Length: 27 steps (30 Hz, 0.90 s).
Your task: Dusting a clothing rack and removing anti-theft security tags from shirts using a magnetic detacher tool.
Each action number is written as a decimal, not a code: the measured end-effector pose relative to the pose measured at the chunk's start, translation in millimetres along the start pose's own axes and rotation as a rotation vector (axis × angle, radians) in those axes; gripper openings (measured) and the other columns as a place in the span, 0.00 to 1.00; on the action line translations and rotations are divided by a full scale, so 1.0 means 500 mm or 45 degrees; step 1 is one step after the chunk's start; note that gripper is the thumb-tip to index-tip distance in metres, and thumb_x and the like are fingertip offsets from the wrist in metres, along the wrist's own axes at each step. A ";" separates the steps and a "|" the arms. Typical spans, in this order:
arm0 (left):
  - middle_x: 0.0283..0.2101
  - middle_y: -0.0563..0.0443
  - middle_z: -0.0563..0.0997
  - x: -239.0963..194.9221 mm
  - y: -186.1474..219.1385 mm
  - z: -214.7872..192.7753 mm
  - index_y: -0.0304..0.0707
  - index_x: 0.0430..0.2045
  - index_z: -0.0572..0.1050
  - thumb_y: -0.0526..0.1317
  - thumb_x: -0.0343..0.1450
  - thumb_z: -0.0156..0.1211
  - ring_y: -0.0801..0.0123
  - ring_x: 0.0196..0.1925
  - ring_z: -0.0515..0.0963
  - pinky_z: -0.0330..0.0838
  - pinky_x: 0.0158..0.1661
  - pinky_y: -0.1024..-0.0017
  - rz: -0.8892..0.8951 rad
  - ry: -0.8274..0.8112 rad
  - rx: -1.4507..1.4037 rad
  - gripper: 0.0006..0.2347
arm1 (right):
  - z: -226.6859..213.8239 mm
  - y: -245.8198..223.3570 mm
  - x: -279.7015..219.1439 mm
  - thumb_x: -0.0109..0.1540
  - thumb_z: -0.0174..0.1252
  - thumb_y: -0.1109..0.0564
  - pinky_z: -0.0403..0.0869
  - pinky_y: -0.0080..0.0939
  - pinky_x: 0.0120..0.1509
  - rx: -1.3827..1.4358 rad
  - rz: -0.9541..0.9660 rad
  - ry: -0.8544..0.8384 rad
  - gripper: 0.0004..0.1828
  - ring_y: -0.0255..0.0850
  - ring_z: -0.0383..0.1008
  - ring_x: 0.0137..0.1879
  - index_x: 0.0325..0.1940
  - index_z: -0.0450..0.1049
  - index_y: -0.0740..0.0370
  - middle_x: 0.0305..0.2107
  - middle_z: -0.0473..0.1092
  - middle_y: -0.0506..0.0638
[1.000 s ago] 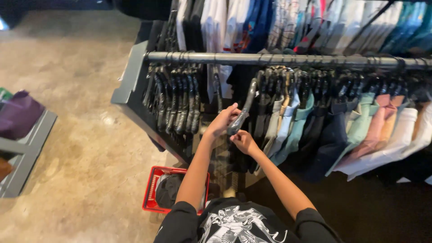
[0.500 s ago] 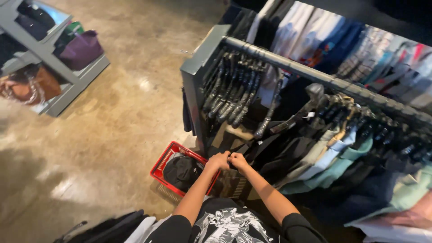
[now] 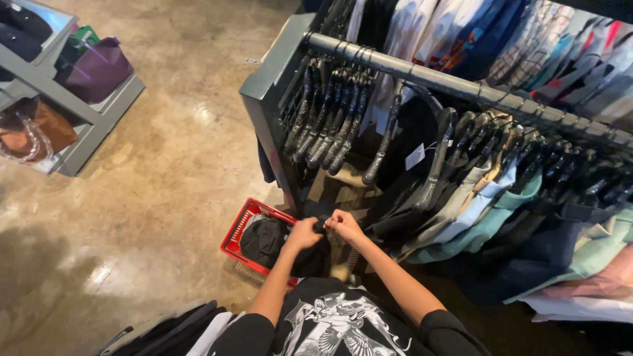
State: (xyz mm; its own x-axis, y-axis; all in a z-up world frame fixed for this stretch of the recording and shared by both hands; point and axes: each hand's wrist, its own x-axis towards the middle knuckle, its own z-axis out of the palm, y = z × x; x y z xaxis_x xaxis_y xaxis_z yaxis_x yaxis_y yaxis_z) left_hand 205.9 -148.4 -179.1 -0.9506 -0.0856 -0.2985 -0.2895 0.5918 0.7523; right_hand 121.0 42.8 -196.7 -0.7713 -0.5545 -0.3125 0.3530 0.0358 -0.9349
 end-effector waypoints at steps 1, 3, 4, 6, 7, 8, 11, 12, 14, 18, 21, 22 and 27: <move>0.39 0.35 0.84 -0.001 -0.016 -0.013 0.38 0.40 0.80 0.40 0.58 0.70 0.46 0.45 0.83 0.77 0.46 0.57 0.004 0.145 0.154 0.17 | -0.001 -0.039 -0.017 0.60 0.63 0.59 0.67 0.32 0.30 -0.109 -0.082 0.004 0.15 0.29 0.67 0.27 0.25 0.62 0.57 0.23 0.72 0.43; 0.40 0.35 0.84 -0.064 0.012 -0.133 0.38 0.41 0.80 0.41 0.58 0.68 0.46 0.45 0.83 0.77 0.46 0.56 -0.053 0.250 0.188 0.18 | -0.024 -0.144 -0.072 0.59 0.63 0.59 0.70 0.33 0.33 -0.437 -0.281 0.113 0.14 0.29 0.70 0.29 0.26 0.63 0.60 0.24 0.73 0.43; 0.41 0.34 0.83 -0.090 0.029 -0.191 0.38 0.42 0.80 0.42 0.57 0.67 0.45 0.46 0.83 0.76 0.47 0.56 -0.103 0.364 0.215 0.19 | -0.041 -0.197 -0.099 0.59 0.63 0.58 0.73 0.33 0.37 -0.778 -0.483 0.220 0.14 0.30 0.73 0.31 0.27 0.65 0.63 0.25 0.74 0.43; 0.38 0.34 0.83 -0.137 0.011 -0.286 0.37 0.40 0.80 0.44 0.57 0.67 0.45 0.43 0.84 0.77 0.45 0.56 -0.206 0.393 0.214 0.19 | -0.066 -0.338 -0.183 0.59 0.61 0.60 0.72 0.34 0.35 -0.801 -0.510 0.347 0.09 0.31 0.72 0.31 0.28 0.68 0.63 0.24 0.73 0.46; 0.35 0.33 0.83 -0.156 0.004 -0.335 0.36 0.38 0.80 0.45 0.57 0.67 0.46 0.40 0.84 0.77 0.43 0.56 -0.314 0.438 0.208 0.19 | -0.079 -0.411 -0.223 0.59 0.58 0.61 0.71 0.35 0.34 -0.828 -0.545 0.461 0.05 0.32 0.71 0.30 0.29 0.71 0.63 0.23 0.73 0.48; 0.35 0.33 0.83 -0.173 -0.012 -0.361 0.36 0.38 0.80 0.45 0.57 0.67 0.46 0.40 0.84 0.77 0.43 0.56 -0.311 0.429 0.211 0.19 | -0.112 -0.454 -0.241 0.59 0.58 0.61 0.71 0.35 0.34 -0.825 -0.540 0.469 0.05 0.32 0.71 0.30 0.29 0.71 0.63 0.23 0.73 0.48; 0.31 0.31 0.82 -0.201 -0.074 -0.404 0.30 0.30 0.78 0.46 0.58 0.68 0.45 0.36 0.83 0.77 0.41 0.56 -0.397 0.399 0.281 0.17 | -0.213 -0.546 -0.269 0.64 0.61 0.62 0.71 0.39 0.38 -1.076 -0.821 0.982 0.08 0.39 0.72 0.32 0.32 0.71 0.65 0.27 0.70 0.52; 0.32 0.33 0.83 -0.199 -0.103 -0.394 0.34 0.32 0.79 0.46 0.58 0.67 0.46 0.37 0.84 0.77 0.42 0.56 -0.326 0.349 0.272 0.16 | -0.248 -0.551 -0.260 0.65 0.62 0.61 0.72 0.40 0.42 -1.133 -0.812 1.046 0.08 0.41 0.73 0.35 0.35 0.70 0.66 0.29 0.71 0.53; 0.33 0.35 0.84 -0.188 -0.125 -0.364 0.38 0.33 0.80 0.46 0.58 0.66 0.47 0.38 0.84 0.77 0.42 0.56 -0.247 0.298 0.266 0.15 | -0.277 -0.567 -0.240 0.66 0.62 0.61 0.74 0.41 0.45 -1.189 -0.805 1.118 0.08 0.43 0.74 0.37 0.38 0.69 0.66 0.32 0.72 0.53; 0.36 0.39 0.84 -0.132 -0.112 -0.277 0.51 0.48 0.76 0.56 0.59 0.69 0.46 0.43 0.83 0.76 0.46 0.55 -0.270 -0.035 0.418 0.24 | -0.252 -0.598 -0.178 0.58 0.69 0.51 0.75 0.51 0.41 -1.354 -0.660 1.171 0.26 0.53 0.76 0.35 0.53 0.70 0.68 0.39 0.75 0.59; 0.38 0.40 0.85 -0.116 -0.091 -0.223 0.54 0.51 0.76 0.57 0.63 0.65 0.47 0.45 0.84 0.77 0.47 0.56 -0.211 -0.064 0.338 0.23 | -0.245 -0.596 -0.121 0.56 0.71 0.47 0.75 0.58 0.42 -1.627 -0.520 1.285 0.32 0.61 0.77 0.41 0.55 0.68 0.69 0.40 0.75 0.63; 0.38 0.40 0.85 -0.114 -0.079 -0.209 0.55 0.49 0.78 0.57 0.65 0.63 0.49 0.45 0.84 0.77 0.49 0.57 -0.231 -0.122 0.288 0.21 | -0.246 -0.597 -0.098 0.57 0.70 0.46 0.75 0.61 0.42 -1.698 -0.355 1.301 0.32 0.65 0.77 0.41 0.54 0.67 0.69 0.40 0.75 0.64; 0.40 0.39 0.85 -0.149 -0.130 -0.145 0.53 0.47 0.79 0.54 0.67 0.61 0.49 0.47 0.84 0.77 0.50 0.58 -0.235 -0.164 0.269 0.17 | -0.213 -0.603 -0.023 0.56 0.67 0.51 0.77 0.61 0.45 -1.764 -0.226 1.202 0.26 0.65 0.78 0.43 0.49 0.66 0.69 0.40 0.75 0.65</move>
State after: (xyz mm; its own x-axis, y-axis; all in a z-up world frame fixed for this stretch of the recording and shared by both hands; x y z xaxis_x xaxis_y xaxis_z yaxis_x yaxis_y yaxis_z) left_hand 287.2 -238.7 -162.9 -0.8581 -0.1126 -0.5011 -0.4135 0.7302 0.5439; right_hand -32.9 126.8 70.9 -0.9536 0.0061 0.3010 -0.0695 0.9683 -0.2400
